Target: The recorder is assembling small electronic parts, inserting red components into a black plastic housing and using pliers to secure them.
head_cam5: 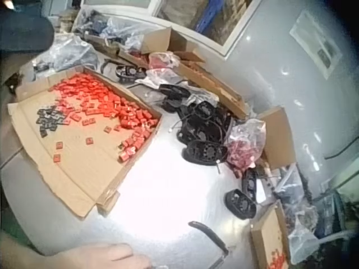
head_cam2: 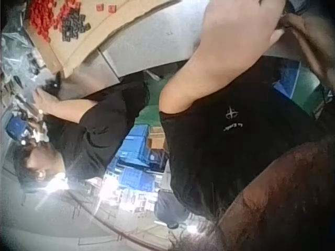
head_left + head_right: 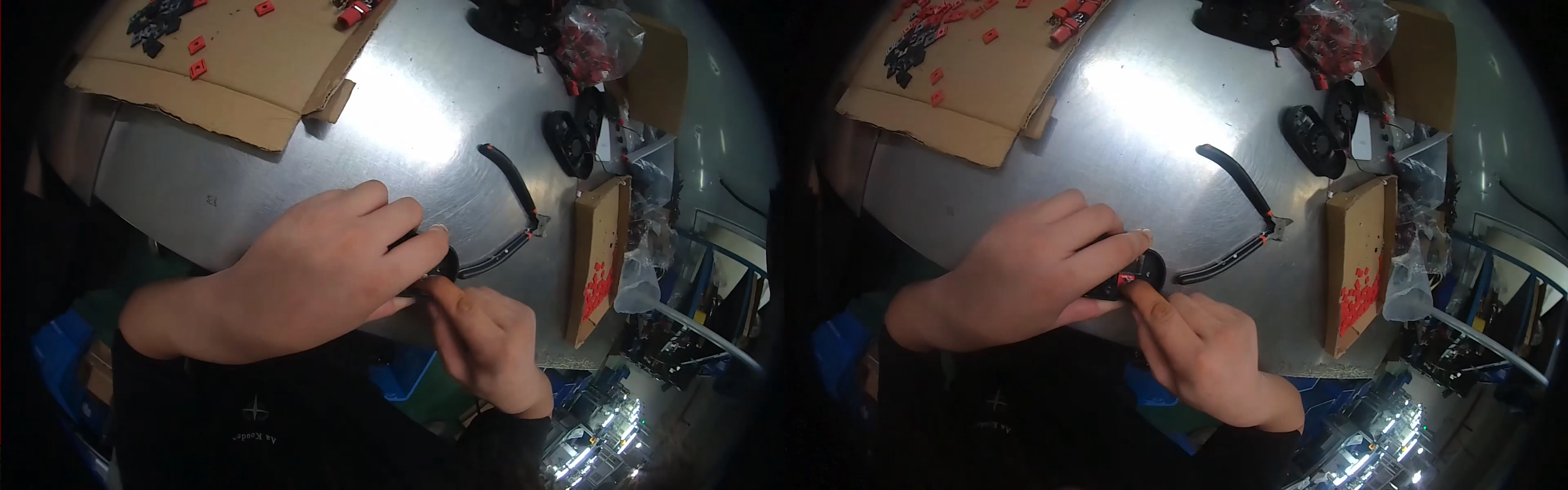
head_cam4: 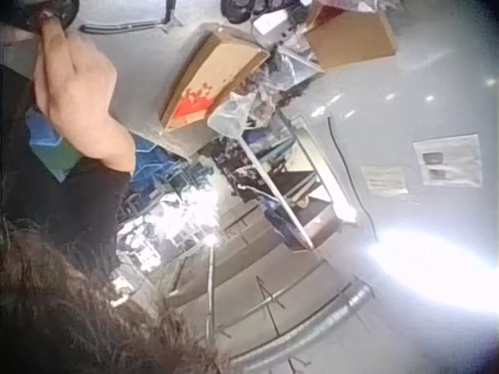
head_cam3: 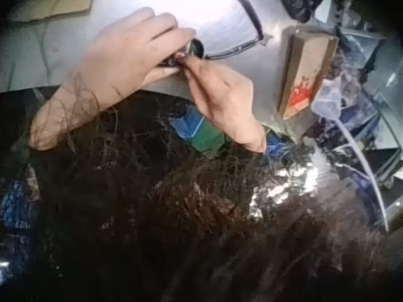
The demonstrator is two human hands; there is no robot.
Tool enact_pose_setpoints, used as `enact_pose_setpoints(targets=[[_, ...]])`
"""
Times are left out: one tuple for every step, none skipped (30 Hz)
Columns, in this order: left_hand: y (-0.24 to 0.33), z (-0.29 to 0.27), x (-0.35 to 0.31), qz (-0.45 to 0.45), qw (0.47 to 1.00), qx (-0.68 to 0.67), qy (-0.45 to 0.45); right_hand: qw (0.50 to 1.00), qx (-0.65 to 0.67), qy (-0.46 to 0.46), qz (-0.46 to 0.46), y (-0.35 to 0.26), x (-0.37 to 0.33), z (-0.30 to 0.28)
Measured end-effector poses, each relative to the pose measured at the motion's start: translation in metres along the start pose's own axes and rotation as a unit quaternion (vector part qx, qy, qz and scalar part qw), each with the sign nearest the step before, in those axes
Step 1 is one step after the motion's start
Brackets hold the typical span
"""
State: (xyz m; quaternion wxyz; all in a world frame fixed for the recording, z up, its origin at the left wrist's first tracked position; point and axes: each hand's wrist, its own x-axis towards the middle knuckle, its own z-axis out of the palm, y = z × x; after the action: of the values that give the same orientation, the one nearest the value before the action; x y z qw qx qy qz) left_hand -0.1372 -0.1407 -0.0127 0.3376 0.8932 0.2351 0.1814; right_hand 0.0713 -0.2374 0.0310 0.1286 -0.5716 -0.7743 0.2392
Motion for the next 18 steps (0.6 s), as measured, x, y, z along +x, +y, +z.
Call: enact_pose_setpoints(targets=[[0.000,0.001,0.001,0.004,1.000,-0.003,0.010,1.000,0.008,0.024,0.001,0.001,-0.004,0.002],[0.000,0.001,0.002,0.009,1.000,-0.004,0.012,1.000,0.002,0.026,0.003,-0.001,-0.006,-0.001],[-0.001,0.002,0.001,0.009,1.000,-0.002,0.010,0.998,0.052,-0.008,0.040,-0.002,-0.007,-0.002],[-0.003,0.003,0.000,0.008,1.000,0.000,0.008,0.991,0.101,-0.042,0.076,-0.001,-0.008,-0.002],[-0.005,0.005,-0.002,0.007,1.000,0.003,0.009,0.991,0.101,-0.041,0.073,0.006,-0.007,-0.006],[-0.006,0.003,-0.006,0.009,1.000,0.007,0.016,0.980,0.182,-0.076,0.037,0.019,-0.003,-0.016],[-0.006,0.002,-0.004,0.026,0.999,0.003,0.024,0.962,0.251,-0.104,0.013,0.031,-0.002,-0.033],[-0.007,0.001,-0.003,0.030,0.999,0.007,0.028,0.981,0.158,-0.072,-0.082,0.060,0.000,-0.048],[-0.005,0.000,-0.002,0.031,0.999,0.009,0.025,0.996,0.025,-0.018,-0.081,0.066,0.009,-0.053],[-0.004,0.001,-0.001,0.035,0.999,0.008,0.022,0.990,-0.111,0.037,-0.075,0.071,0.015,-0.057],[-0.003,0.003,-0.001,0.041,0.999,0.009,0.025,0.994,-0.108,-0.013,-0.029,0.080,0.018,-0.054],[-0.005,0.005,-0.002,0.033,0.999,0.017,0.019,0.993,-0.098,-0.062,0.010,0.096,0.023,-0.044],[-0.005,0.006,-0.001,0.031,0.999,0.022,0.014,0.991,-0.112,-0.033,-0.058,0.105,0.029,-0.033],[-0.003,0.004,-0.002,0.034,0.999,0.028,0.023,0.991,-0.115,0.002,-0.067,0.112,0.028,-0.027],[-0.003,0.006,-0.001,0.037,0.998,0.032,0.028,0.990,-0.116,0.035,-0.075,0.120,0.026,-0.020],[-0.003,0.008,-0.003,0.037,0.998,0.036,0.032,0.989,-0.106,0.092,-0.035,0.116,0.022,-0.009],[-0.003,0.009,-0.004,0.037,0.998,0.039,0.037,0.989,-0.108,0.094,-0.040,0.121,0.021,-0.007],[-0.004,0.009,-0.005,0.035,0.998,0.035,0.036,0.976,-0.108,0.180,-0.052,0.122,0.024,-0.005]])
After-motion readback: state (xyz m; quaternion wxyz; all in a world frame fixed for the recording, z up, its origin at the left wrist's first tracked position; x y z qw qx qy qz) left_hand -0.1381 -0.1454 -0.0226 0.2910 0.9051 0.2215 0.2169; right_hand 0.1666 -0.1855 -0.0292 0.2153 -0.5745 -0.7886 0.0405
